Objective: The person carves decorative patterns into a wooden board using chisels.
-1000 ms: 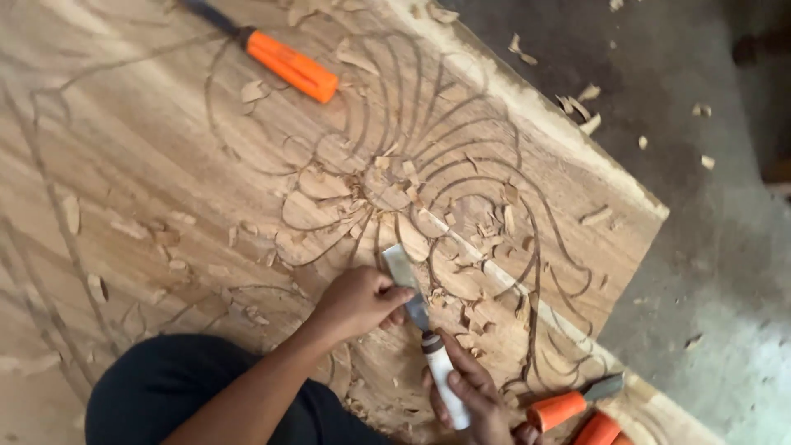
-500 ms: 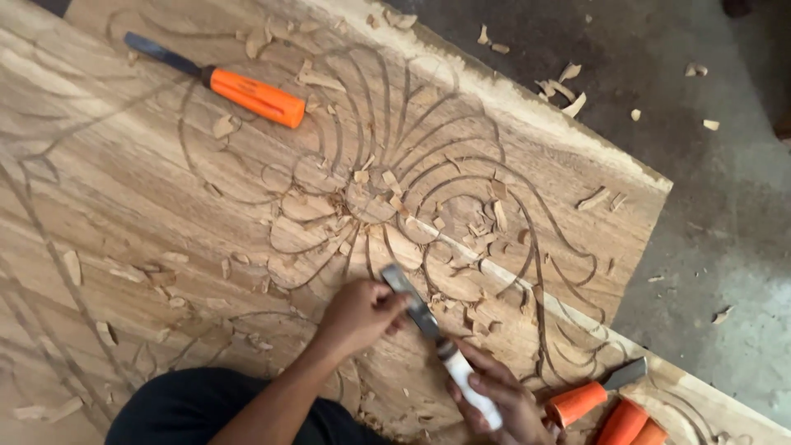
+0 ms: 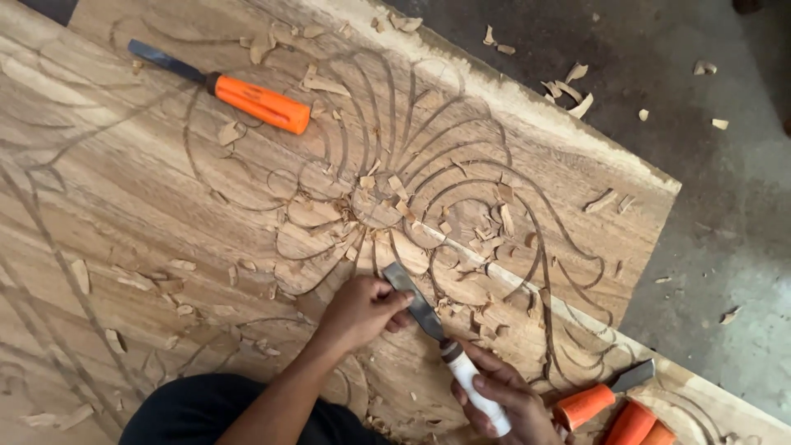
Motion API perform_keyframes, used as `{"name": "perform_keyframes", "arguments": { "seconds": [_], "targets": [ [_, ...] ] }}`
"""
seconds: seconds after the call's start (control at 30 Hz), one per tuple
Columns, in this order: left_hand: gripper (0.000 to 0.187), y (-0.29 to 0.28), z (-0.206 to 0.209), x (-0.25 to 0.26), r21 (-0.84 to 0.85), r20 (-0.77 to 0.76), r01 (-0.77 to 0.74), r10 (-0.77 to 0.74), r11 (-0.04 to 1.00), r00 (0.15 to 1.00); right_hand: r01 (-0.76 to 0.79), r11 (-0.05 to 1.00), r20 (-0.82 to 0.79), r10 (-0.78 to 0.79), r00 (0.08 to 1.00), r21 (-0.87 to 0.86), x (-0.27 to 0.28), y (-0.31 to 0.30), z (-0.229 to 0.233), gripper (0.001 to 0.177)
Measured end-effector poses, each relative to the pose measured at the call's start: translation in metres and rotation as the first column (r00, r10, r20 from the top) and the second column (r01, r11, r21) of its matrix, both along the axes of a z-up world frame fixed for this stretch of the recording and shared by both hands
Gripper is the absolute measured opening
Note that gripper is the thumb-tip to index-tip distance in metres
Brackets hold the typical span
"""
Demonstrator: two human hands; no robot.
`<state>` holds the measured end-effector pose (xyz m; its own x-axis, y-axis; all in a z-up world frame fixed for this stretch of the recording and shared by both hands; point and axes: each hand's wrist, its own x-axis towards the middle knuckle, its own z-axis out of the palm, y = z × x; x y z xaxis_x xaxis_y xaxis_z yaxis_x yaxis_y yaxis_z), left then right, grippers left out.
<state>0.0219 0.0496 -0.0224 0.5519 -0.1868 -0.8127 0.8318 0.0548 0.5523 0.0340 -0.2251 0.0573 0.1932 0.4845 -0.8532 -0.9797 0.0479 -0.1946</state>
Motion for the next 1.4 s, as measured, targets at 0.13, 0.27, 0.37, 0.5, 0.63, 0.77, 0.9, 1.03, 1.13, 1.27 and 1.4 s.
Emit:
{"name": "perform_keyframes", "arguments": {
  "seconds": [0.13,0.27,0.37,0.5,0.63,0.77,0.9,1.03,1.13,1.27,1.4],
  "targets": [
    [0.031,0.001,-0.004,-0.001,-0.038,-0.006,-0.076,0.076,0.996,0.997,-0.001,1.000,0.019,0.001,1.000,0.000,-0.002,0.001,-0.002,0.066],
    [0.028,0.003,0.005,0.004,0.027,-0.068,-0.028,0.029,0.999,0.997,0.026,1.000,0.069,-0.026,0.997,0.006,-0.018,0.003,-0.011,0.067],
    [0.027,0.007,0.011,0.006,0.047,-0.045,-0.058,0.060,0.997,0.997,0.091,0.996,0.097,-0.092,0.991,0.008,-0.031,0.014,-0.013,0.068],
    [0.027,0.012,0.011,0.007,0.041,-0.090,-0.072,0.075,0.997,0.993,0.198,0.979,0.052,-0.195,0.979,-0.043,-0.034,0.033,-0.004,0.069],
    [0.024,0.007,-0.005,-0.006,-0.038,-0.045,-0.253,0.251,0.967,0.967,0.230,0.972,0.077,-0.226,0.971,-0.041,-0.052,0.040,-0.009,0.070],
    [0.020,0.014,0.006,0.000,0.015,-0.077,-0.291,0.291,0.957,0.954,0.284,0.959,0.147,-0.277,0.950,-0.023,-0.064,0.065,-0.007,0.072],
    [0.020,0.042,-0.006,-0.001,-0.094,0.222,-0.651,0.654,0.753,0.723,0.304,0.953,0.269,-0.288,0.919,-0.017,-0.050,0.129,0.008,0.070],
    [0.020,0.068,0.021,-0.007,-0.357,0.462,-0.730,0.790,0.582,0.403,0.246,0.960,0.400,-0.281,0.872,0.136,-0.049,0.148,0.013,0.066],
    [0.020,0.062,0.036,0.008,0.265,0.060,-0.396,0.395,0.879,0.917,0.150,0.985,0.430,-0.172,0.886,0.084,-0.053,0.112,-0.004,0.062],
    [0.025,0.029,0.008,0.000,0.069,0.116,0.142,-0.149,0.988,0.982,0.231,0.969,0.159,-0.215,0.964,-0.087,-0.061,0.051,-0.007,0.063],
    [0.027,0.031,0.010,0.015,0.085,0.117,0.182,-0.192,0.980,0.974,0.187,0.981,0.088,-0.181,0.979,-0.058,-0.040,0.041,-0.004,0.063]
  ]
}}
